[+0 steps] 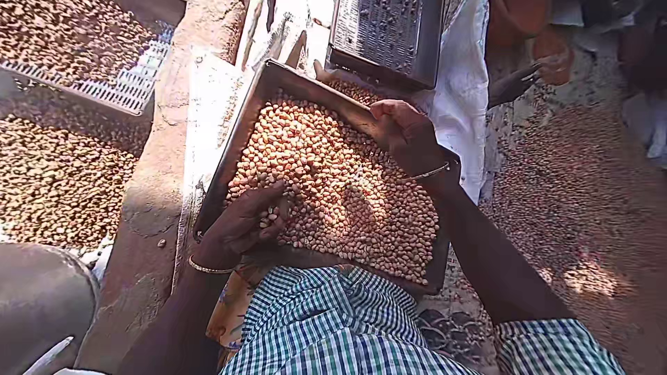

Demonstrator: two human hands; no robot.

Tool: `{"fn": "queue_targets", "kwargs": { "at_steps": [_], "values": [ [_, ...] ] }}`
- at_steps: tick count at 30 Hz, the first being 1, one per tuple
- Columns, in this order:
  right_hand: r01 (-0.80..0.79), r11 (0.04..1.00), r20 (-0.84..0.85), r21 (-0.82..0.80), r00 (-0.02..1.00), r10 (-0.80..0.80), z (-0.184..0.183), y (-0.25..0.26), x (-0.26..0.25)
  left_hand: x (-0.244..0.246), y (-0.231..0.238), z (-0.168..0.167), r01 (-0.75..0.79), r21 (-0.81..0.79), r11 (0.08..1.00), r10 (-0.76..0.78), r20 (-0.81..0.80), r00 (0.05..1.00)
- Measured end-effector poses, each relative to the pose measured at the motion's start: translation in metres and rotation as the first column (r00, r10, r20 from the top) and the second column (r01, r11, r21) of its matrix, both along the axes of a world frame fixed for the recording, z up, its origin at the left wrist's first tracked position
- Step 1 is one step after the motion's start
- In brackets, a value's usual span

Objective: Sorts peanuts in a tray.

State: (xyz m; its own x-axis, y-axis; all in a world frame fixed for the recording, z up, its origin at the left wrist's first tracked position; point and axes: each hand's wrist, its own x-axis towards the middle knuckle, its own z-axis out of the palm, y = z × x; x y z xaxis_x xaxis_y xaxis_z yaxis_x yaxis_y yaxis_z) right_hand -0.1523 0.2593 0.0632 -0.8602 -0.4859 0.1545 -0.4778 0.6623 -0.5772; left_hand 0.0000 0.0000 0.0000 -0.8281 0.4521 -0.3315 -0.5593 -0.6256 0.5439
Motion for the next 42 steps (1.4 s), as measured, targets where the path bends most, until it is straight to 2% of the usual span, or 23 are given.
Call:
{"fn": "queue_targets", "kwargs": {
  "at_steps": [3,6,8,9,11,12,14,17,21,23,25,27,29,30,32,33,36,37,39,42],
  "values": [
    [0.092,0.987,0.073,0.131,0.992,-0.102,-0.06,0.061,0.017,0.001,-0.002,-0.004,-0.007,-0.011,1.0,0.007,0.014,1.0],
    [0.073,0.979,0.062,0.191,0.994,-0.086,-0.086,0.072,0.011,0.001,-0.002,-0.004,0.009,-0.054,0.999,-0.01,-0.006,1.0],
    [0.079,0.993,-0.018,0.093,0.997,-0.078,-0.092,0.067,0.009,0.002,-0.002,-0.002,0.0,-0.07,0.998,0.0,-0.001,1.0],
    [0.095,0.995,-0.024,-0.011,0.995,-0.095,-0.089,0.061,0.012,0.002,-0.003,-0.002,-0.007,-0.075,0.997,0.007,0.001,1.0],
    [0.11,0.973,0.017,-0.202,0.994,-0.109,-0.079,0.043,0.028,0.003,-0.003,-0.003,-0.015,-0.075,0.997,0.015,-0.002,1.0],
    [0.114,0.965,0.06,-0.235,0.993,-0.103,-0.075,0.035,0.041,0.004,-0.003,-0.003,-0.006,-0.078,0.997,0.006,-0.006,1.0],
    [0.128,0.97,0.105,-0.207,0.989,-0.108,-0.075,0.026,0.063,0.002,-0.004,-0.002,0.019,-0.067,0.998,-0.02,-0.014,1.0],
    [0.077,0.988,0.073,-0.134,0.995,-0.068,-0.092,0.023,0.081,0.003,-0.005,-0.004,0.03,-0.051,0.998,-0.031,-0.021,0.999],
    [-0.068,0.996,-0.06,-0.065,0.996,0.064,-0.111,0.018,0.085,0.004,-0.006,-0.004,0.027,-0.041,0.999,-0.029,-0.041,0.999],
    [-0.044,0.998,-0.067,-0.041,0.997,0.041,-0.109,0.017,0.083,0.004,-0.006,-0.004,0.027,-0.041,0.999,-0.029,-0.066,0.997],
    [0.09,0.984,0.073,-0.153,0.994,-0.08,-0.097,0.018,0.084,0.004,-0.006,-0.004,0.021,-0.035,0.999,-0.024,-0.082,0.996],
    [0.211,0.896,0.208,-0.39,0.969,-0.137,-0.08,0.012,0.085,0.006,-0.007,-0.003,0.015,-0.036,0.999,-0.017,-0.07,0.997],
    [0.133,0.824,0.179,-0.551,0.983,-0.039,-0.061,-0.013,0.101,0.005,-0.004,-0.001,0.076,-0.058,0.995,-0.077,-0.017,0.997],
    [0.051,0.822,0.138,-0.567,0.99,0.034,-0.054,-0.028,0.11,0.003,-0.002,-0.001,0.137,-0.084,0.987,-0.136,0.006,0.991],
    [-0.056,0.846,0.055,-0.529,0.993,0.101,-0.05,-0.046,0.114,0.002,0.001,0.001,0.214,-0.125,0.969,-0.206,0.074,0.976],
    [-0.034,0.856,0.018,-0.516,0.999,0.051,-0.054,-0.041,0.105,0.001,0.001,0.002,0.221,-0.13,0.967,-0.208,0.107,0.972],
    [0.216,0.889,-0.053,-0.403,0.965,-0.259,-0.074,0.021,0.055,0.003,-0.003,0.001,0.166,-0.089,0.982,-0.158,0.089,0.983],
    [0.268,0.908,-0.062,-0.323,0.951,-0.303,-0.08,0.047,0.04,0.003,-0.003,-0.001,0.145,-0.075,0.987,-0.14,0.068,0.988],
    [0.248,0.959,-0.052,-0.141,0.965,-0.257,-0.087,0.081,0.023,0.003,-0.003,-0.004,0.121,-0.037,0.992,-0.121,0.019,0.993],
    [0.109,0.991,-0.006,0.073,0.994,-0.109,-0.096,0.084,0.014,0.004,-0.004,-0.005,0.079,-0.041,0.996,-0.079,-0.015,0.997]
  ]
}}
